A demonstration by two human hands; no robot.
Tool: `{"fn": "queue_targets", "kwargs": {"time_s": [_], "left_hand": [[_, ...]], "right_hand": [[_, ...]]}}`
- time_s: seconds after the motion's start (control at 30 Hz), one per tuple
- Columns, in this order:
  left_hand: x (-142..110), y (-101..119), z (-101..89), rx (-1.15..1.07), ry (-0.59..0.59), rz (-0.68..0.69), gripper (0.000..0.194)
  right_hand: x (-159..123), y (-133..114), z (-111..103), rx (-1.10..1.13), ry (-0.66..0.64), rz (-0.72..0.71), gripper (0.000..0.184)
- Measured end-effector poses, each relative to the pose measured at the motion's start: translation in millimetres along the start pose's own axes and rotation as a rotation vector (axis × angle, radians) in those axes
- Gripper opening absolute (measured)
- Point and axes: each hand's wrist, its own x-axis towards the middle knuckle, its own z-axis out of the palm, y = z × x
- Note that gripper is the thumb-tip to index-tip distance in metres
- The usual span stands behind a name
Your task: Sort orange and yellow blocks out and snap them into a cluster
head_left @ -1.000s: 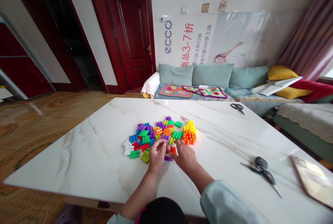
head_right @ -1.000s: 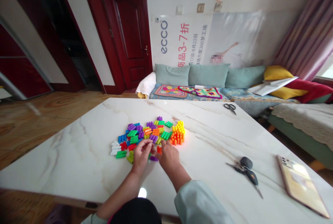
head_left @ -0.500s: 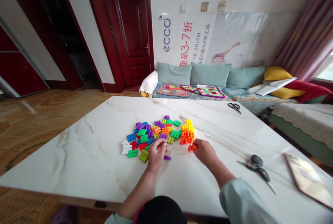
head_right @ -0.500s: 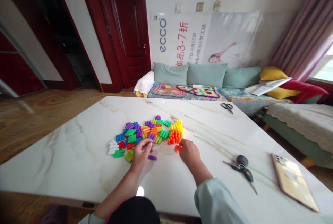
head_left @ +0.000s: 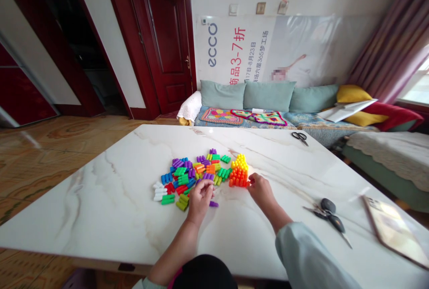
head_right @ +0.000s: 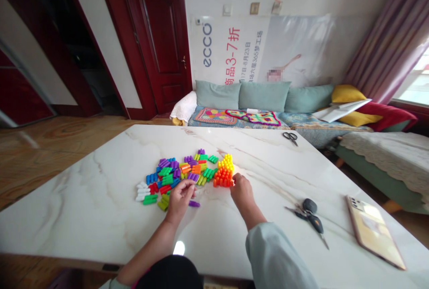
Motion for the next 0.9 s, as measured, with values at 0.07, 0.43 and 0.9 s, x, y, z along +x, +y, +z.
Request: {"fn": "queue_targets", "kwargs": {"time_s": [0.07, 0.43, 0.9], "left_hand": [[-0.8, 1.3, -0.6, 0.083, 0.012, 0.074, 0.015], [34.7, 10.5, -15.6, 0.781, 0.15, 0.369, 0.049], [118.9, 0.0, -47.7, 0.933, -0.475, 0.213, 0.052]], "right_hand": [[-3.0, -3.4, -5.1, -0.018, 0.023, 0.006, 0.027], [-35.9, -63.1, -42.1, 0.02, 0.004, -0.139, 0.022], [-42.4, -68.4, -48.2, 0.075, -0.056, -0.198, 0.017]]}}
